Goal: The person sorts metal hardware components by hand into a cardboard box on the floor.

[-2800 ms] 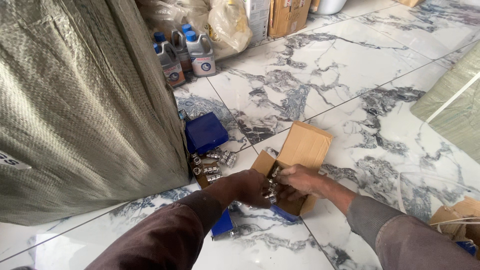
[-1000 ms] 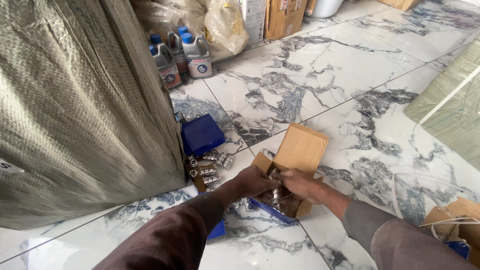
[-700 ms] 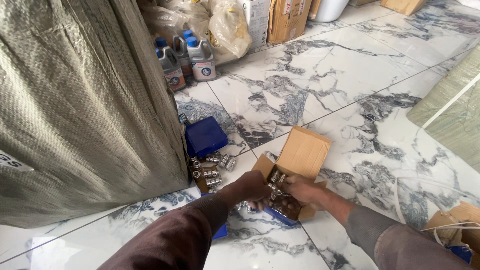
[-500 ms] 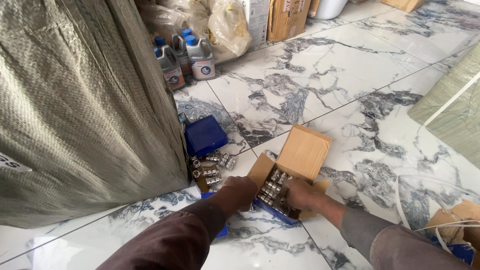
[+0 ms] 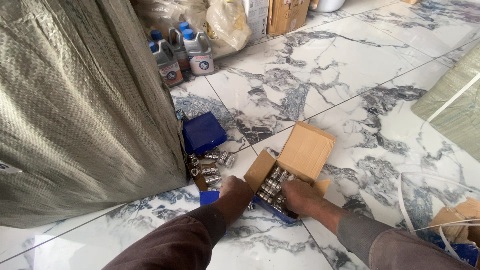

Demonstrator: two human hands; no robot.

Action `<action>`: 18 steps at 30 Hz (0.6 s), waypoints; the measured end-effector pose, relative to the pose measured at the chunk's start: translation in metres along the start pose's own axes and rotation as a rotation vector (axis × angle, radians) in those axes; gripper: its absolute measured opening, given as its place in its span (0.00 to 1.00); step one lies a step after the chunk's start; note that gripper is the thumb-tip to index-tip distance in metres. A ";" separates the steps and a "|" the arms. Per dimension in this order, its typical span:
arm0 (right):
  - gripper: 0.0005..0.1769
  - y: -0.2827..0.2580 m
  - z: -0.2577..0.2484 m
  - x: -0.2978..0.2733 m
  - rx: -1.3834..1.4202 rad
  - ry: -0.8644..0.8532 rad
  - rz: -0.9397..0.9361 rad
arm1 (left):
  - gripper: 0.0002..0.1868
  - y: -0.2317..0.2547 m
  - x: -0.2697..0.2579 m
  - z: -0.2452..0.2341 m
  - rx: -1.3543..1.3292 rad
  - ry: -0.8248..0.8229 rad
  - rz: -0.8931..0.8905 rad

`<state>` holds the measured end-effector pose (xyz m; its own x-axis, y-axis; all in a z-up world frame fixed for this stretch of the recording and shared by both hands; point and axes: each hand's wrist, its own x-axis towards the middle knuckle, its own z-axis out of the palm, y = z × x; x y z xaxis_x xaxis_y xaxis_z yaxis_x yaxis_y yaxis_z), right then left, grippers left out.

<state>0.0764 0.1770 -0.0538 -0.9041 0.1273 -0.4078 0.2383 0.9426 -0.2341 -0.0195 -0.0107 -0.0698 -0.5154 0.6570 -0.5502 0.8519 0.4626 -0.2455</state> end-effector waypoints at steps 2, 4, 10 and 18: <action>0.05 -0.005 0.001 -0.004 0.001 -0.017 0.009 | 0.11 -0.001 -0.025 -0.015 -0.027 0.036 0.032; 0.06 -0.008 -0.004 -0.011 0.002 -0.035 0.015 | 0.11 -0.006 -0.034 -0.008 -0.055 0.071 0.061; 0.11 -0.027 -0.036 -0.039 0.228 -0.004 0.057 | 0.05 -0.021 -0.044 0.012 0.024 0.809 0.082; 0.17 -0.002 -0.020 -0.003 0.355 0.035 0.037 | 0.18 -0.038 -0.060 -0.051 -0.594 -0.142 0.167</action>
<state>0.0717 0.1813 -0.0344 -0.9026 0.1754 -0.3930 0.3739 0.7719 -0.5141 -0.0257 -0.0372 0.0131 -0.3275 0.6824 -0.6535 0.7017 0.6389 0.3154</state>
